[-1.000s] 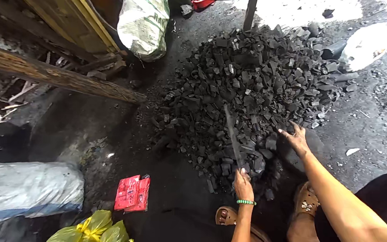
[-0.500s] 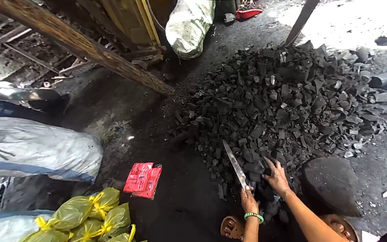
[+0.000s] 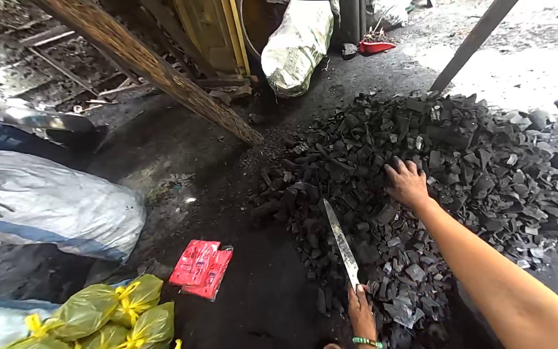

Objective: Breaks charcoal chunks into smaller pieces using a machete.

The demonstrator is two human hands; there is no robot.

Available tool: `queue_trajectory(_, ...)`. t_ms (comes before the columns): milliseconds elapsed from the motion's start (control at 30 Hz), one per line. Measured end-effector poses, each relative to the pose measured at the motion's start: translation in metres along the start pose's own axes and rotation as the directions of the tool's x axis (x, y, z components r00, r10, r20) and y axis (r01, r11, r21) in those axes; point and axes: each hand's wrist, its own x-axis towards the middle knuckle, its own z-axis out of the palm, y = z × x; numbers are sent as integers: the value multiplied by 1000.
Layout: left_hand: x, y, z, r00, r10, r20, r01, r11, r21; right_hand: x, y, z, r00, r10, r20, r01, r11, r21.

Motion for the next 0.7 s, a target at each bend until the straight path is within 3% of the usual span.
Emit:
queue_trajectory(100,-3,-5,-1,999,-54,7,54,998,-25,-4,-15,16,993,57,100,-47,995,-92)
queue_trajectory(333,-2,-7,-2,1000,14,18,-14,1000,7,-67,-19,57,948,-254,194,276,957,-94)
queue_trajectory(433,-4,-8,-1,1000,25,12,-26,1000,16,-88,-37,52,926,-241,289,242,970,33)
queue_trajectory(500,-4,-9,-1,999,33,7,-33,999,20,-86,-40,43,966,-234,110,225,971,87)
queue_trajectory(567,-3,-8,-1,999,30,9,-31,999,34,-68,-36,33,990,-132,-45,137,983,120)
queue_trajectory(633,-1,-10,-2,1000,11,16,-12,999,50,-50,-31,31,999,-28,35,25,996,86)
queue_trajectory(700,0,-9,-3,1000,-11,19,10,998,54,-49,-34,36,995,-46,83,44,999,29)
